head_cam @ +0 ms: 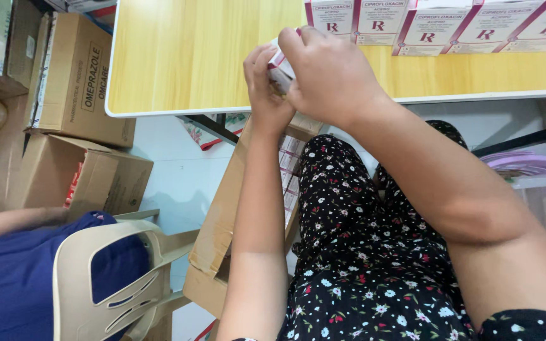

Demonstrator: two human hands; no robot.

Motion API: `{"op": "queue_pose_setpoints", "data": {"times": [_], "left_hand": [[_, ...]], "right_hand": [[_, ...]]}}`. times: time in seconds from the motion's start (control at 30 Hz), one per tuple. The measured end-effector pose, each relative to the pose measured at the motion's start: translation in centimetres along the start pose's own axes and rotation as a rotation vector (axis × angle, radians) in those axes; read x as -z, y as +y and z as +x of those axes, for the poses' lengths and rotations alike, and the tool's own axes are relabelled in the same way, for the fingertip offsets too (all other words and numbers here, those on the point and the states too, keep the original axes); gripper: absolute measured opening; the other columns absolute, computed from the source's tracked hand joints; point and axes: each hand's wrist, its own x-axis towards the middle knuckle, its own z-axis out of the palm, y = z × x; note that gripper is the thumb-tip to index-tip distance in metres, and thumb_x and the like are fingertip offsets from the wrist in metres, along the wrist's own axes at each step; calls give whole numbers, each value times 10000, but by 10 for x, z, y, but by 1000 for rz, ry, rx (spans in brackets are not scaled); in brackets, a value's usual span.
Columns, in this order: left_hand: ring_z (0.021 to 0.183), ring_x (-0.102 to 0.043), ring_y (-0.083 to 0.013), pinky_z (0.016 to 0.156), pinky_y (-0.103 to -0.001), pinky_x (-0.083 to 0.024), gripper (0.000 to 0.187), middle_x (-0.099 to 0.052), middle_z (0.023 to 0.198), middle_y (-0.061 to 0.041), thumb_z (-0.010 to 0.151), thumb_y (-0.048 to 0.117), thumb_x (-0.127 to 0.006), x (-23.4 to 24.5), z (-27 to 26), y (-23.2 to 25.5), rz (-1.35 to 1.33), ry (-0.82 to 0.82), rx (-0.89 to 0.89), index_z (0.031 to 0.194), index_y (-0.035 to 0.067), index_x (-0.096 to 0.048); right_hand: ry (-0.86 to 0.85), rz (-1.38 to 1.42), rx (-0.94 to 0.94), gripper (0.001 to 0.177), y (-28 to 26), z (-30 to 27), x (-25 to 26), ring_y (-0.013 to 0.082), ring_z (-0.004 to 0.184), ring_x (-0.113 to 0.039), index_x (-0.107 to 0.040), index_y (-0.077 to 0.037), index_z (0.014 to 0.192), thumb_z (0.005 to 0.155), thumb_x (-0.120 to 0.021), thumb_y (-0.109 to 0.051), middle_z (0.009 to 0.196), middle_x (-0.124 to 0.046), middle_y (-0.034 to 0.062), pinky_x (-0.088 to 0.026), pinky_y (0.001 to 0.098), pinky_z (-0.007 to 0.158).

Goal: The person sits on the floor and repeatedly takes small white boxes from a large cardboard carton. They open each box to reveal a blister pack, then place the box on a nearby table, stacking them in rows.

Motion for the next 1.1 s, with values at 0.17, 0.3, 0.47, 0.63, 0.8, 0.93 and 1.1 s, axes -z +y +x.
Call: {"op": "queue_pose_setpoints", "data": {"times": [0.17, 0.3, 0.47, 0.63, 0.8, 0.93, 1.1], "left_hand": [[1364, -497, -278, 1167, -411, -461, 833, -419, 1448, -123, 779, -1, -815, 2, 0, -7, -132, 19, 68, 1450, 166, -350], [1296, -536, -235, 1106, -385, -512, 902, -467, 1380, -120, 767, 9, -833, 4, -2, -7, -246, 29, 196, 1455, 136, -264], [1227, -582, -226, 1092, -370, -500, 907, -524, 1303, -120, 724, 0, -791, 8, -10, -10, -275, 24, 235, 1441, 104, -246], [1220, -523, -226, 1162, -369, -421, 910, -481, 1296, -108, 654, -13, -660, 18, -11, -19, -302, 130, 232, 1468, 99, -269], [1242, -531, -239, 1148, -376, -430, 893, -481, 1331, -117, 665, 2, -656, 15, -13, -19, -325, 139, 214, 1464, 96, -269], [1280, -533, -247, 1178, -395, -434, 833, -480, 1362, -121, 745, 31, -740, 7, -14, -16, -254, 140, 149, 1444, 104, -293], [1281, -534, -230, 1145, -376, -449, 943, -481, 1376, -114, 754, 183, -897, 7, -14, -18, -289, 171, 168, 1445, 113, -258]], "right_hand": [[95, 203, -42, 288, 14, -1, -6, 432, 845, -677, -491, 10, 1180, 932, -637, -4, 902, -669, 212, -533, 519, 754], [299, 281, 73, 285, 34, 2, 12, 430, 943, -653, -495, 58, 1236, 981, -621, 81, 1003, -663, 220, -499, 511, 798], [364, -101, 170, 176, 38, -6, 14, 371, 1036, -608, -688, -94, 1011, 855, -705, -15, 1021, -694, 157, -497, 460, 870], [162, 94, 198, 242, 33, -9, -2, 315, 1130, -626, -731, -121, 1178, 978, -636, -22, 1090, -716, 59, -468, 470, 963], [113, 57, 213, 406, 20, -13, -9, 317, 1099, -638, -734, -151, 1274, 929, -583, 2, 1083, -724, 74, -479, 469, 954], [-84, 236, 19, 284, 13, -17, -5, 376, 1140, -638, -694, -92, 1150, 933, -556, 27, 1143, -723, 125, -483, 510, 960], [-31, 327, 99, 202, 10, -34, -9, 447, 1352, -526, -661, -80, 958, 842, -570, 57, 1510, -533, 233, -436, 484, 1115]]}}
